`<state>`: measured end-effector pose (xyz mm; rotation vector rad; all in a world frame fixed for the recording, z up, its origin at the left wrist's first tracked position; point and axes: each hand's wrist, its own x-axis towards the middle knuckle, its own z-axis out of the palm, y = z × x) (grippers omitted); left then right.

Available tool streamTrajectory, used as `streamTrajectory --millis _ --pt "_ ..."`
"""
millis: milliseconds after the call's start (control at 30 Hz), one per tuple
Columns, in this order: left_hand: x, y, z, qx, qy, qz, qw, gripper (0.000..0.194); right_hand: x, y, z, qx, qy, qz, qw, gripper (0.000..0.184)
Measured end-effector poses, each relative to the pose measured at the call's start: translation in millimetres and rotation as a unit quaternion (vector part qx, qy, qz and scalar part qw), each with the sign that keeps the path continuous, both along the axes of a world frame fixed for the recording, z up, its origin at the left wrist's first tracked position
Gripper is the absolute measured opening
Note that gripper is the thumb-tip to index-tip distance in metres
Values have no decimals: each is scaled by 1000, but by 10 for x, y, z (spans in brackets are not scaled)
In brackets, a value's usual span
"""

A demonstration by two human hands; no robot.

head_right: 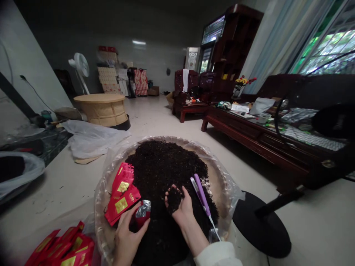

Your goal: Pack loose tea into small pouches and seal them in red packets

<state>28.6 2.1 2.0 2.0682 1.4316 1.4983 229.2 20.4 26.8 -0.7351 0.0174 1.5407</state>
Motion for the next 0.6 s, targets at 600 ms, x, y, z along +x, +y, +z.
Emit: streamTrajectory --millis 600 --pt "318 -30 91 -59 31 20 998 48 -364 -65 573 142 -93 -71 983 36"
